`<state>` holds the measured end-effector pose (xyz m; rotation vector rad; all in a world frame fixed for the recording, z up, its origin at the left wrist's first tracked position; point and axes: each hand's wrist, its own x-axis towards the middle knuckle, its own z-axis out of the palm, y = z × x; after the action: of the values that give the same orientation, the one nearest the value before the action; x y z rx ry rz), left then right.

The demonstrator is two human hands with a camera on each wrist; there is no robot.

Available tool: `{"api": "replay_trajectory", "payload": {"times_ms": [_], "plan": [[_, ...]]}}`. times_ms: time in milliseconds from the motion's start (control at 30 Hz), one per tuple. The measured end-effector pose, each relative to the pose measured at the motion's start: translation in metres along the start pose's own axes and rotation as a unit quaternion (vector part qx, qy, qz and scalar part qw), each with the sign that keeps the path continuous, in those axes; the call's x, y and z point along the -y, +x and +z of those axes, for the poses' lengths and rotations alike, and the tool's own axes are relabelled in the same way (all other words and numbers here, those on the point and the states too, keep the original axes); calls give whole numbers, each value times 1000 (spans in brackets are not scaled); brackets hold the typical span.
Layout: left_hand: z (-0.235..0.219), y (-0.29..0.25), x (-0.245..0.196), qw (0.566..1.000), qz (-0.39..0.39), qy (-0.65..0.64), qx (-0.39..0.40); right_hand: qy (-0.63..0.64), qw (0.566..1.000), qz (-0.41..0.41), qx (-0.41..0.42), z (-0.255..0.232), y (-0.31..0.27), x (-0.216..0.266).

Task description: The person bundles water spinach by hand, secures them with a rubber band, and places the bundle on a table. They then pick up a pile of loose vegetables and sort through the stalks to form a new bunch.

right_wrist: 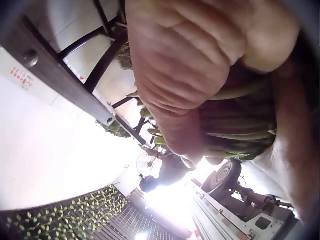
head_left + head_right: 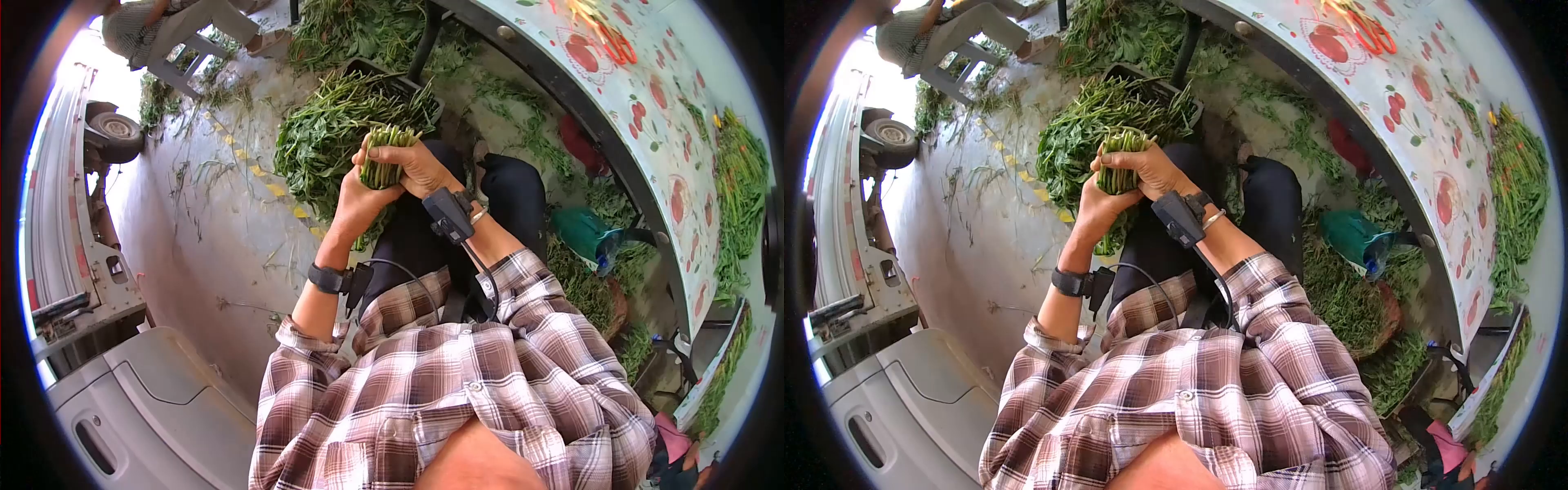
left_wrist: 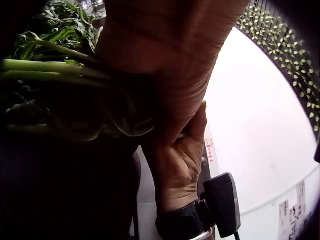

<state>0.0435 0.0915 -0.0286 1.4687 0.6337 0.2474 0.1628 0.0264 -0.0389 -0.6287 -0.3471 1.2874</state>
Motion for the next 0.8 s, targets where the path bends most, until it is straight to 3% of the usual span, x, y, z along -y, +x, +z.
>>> {"api": "replay_trajectory", "payload": {"times_ms": [100,167,233,300,367,400,433,500,567,667,767,800], "plan": [[3,-8,-22,998,21,50,15,-59,998,-33,6,12,-11,11],[5,-15,-41,995,83,40,42,-102,993,-54,16,22,-20,21],[-2,-20,-52,994,66,38,75,-199,977,-59,50,34,-32,34],[-6,-26,-59,990,-7,47,130,-244,965,-81,57,45,-42,42],[-2,-33,-67,991,-6,57,121,-289,950,-98,72,51,-47,47],[0,-40,-74,989,-22,20,142,-284,955,-41,72,54,-53,51],[2,-46,-77,986,-39,-18,163,-285,955,-43,73,61,-57,50],[3,-50,-75,985,-48,-23,161,-32,990,-62,124,77,-63,43],[-2,-52,-73,976,-56,-10,212,-30,987,-68,143,78,-65,39],[-5,-58,-78,972,-67,-6,227,-75,986,-48,142,76,-65,30],[-4,-54,-73,969,-81,-33,232,-39,994,-63,75,69,-56,16],[-3,-51,-68,967,-121,-69,212,-9,997,-74,26,68,-55,13]]}}
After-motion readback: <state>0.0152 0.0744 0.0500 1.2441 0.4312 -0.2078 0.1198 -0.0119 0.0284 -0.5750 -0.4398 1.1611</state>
